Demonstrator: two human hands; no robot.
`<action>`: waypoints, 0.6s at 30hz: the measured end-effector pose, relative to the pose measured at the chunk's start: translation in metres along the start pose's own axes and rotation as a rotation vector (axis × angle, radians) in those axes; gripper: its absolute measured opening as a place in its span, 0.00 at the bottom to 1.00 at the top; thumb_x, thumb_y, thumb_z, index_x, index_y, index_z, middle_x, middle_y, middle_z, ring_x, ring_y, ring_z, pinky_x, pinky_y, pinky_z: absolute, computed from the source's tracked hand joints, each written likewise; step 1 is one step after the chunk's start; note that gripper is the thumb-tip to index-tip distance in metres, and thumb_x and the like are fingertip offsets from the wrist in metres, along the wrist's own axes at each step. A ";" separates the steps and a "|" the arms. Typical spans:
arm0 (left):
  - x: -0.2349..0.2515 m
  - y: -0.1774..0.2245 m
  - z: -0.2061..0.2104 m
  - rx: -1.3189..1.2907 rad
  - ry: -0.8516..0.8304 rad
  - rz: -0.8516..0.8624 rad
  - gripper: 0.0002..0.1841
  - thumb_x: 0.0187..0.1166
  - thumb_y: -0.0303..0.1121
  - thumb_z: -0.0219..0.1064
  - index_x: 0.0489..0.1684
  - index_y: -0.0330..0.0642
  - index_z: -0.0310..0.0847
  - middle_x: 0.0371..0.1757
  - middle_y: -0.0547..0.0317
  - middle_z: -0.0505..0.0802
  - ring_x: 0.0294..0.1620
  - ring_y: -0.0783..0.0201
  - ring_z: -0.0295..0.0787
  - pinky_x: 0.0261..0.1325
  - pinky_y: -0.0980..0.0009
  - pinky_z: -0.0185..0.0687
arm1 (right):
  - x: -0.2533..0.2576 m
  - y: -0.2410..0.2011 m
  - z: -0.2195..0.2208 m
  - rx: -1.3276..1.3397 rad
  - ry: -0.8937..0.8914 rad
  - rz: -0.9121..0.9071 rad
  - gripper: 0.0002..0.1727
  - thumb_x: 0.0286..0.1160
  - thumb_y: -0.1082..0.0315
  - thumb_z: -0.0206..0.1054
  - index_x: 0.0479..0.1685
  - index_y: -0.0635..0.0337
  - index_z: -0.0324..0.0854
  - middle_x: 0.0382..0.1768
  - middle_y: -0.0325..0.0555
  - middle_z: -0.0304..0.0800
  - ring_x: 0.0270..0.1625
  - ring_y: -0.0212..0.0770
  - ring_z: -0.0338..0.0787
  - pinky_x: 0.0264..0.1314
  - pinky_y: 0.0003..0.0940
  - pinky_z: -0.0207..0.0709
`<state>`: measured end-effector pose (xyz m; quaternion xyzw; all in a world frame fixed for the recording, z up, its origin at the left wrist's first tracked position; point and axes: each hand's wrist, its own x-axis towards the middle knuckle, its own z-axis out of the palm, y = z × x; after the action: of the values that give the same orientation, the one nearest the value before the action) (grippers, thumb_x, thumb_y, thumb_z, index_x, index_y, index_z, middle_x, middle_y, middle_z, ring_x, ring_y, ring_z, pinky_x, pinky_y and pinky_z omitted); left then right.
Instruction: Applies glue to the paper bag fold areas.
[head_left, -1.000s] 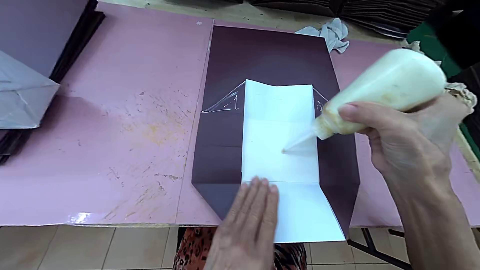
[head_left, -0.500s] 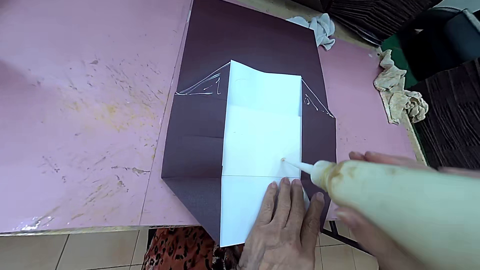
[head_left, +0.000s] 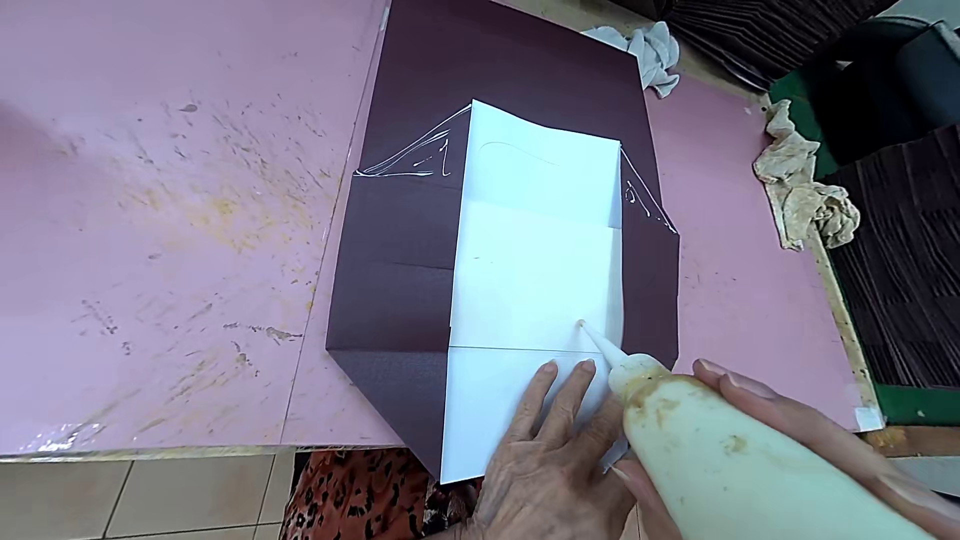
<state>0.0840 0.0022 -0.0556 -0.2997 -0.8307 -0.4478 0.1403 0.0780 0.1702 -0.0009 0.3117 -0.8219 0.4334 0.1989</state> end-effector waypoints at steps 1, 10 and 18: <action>0.000 0.000 -0.001 -0.038 0.005 -0.002 0.13 0.81 0.29 0.57 0.44 0.41 0.92 0.57 0.52 0.96 0.74 0.43 0.84 0.82 0.46 0.60 | 0.002 -0.004 0.003 -0.044 -0.020 -0.010 0.32 0.70 0.69 0.78 0.74 0.48 0.70 0.76 0.36 0.82 0.79 0.35 0.81 0.81 0.34 0.78; -0.010 -0.005 0.016 0.065 0.046 0.005 0.12 0.79 0.24 0.59 0.47 0.37 0.91 0.55 0.47 0.96 0.68 0.48 0.89 0.87 0.48 0.57 | 0.024 0.014 0.042 -0.491 0.074 -0.240 0.13 0.89 0.64 0.57 0.60 0.64 0.72 0.61 0.56 0.89 0.74 0.43 0.86 0.77 0.36 0.78; -0.002 0.008 -0.020 0.272 -0.207 -0.003 0.19 0.84 0.24 0.55 0.69 0.40 0.85 0.73 0.52 0.89 0.78 0.43 0.80 0.79 0.45 0.68 | 0.009 0.024 -0.026 0.069 0.254 0.177 0.32 0.62 0.54 0.84 0.67 0.47 0.77 0.61 0.37 0.91 0.64 0.40 0.91 0.65 0.38 0.88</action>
<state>0.0901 -0.0115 -0.0400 -0.3214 -0.8940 -0.2982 0.0927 0.0569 0.1991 0.0046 0.1873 -0.7991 0.5131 0.2512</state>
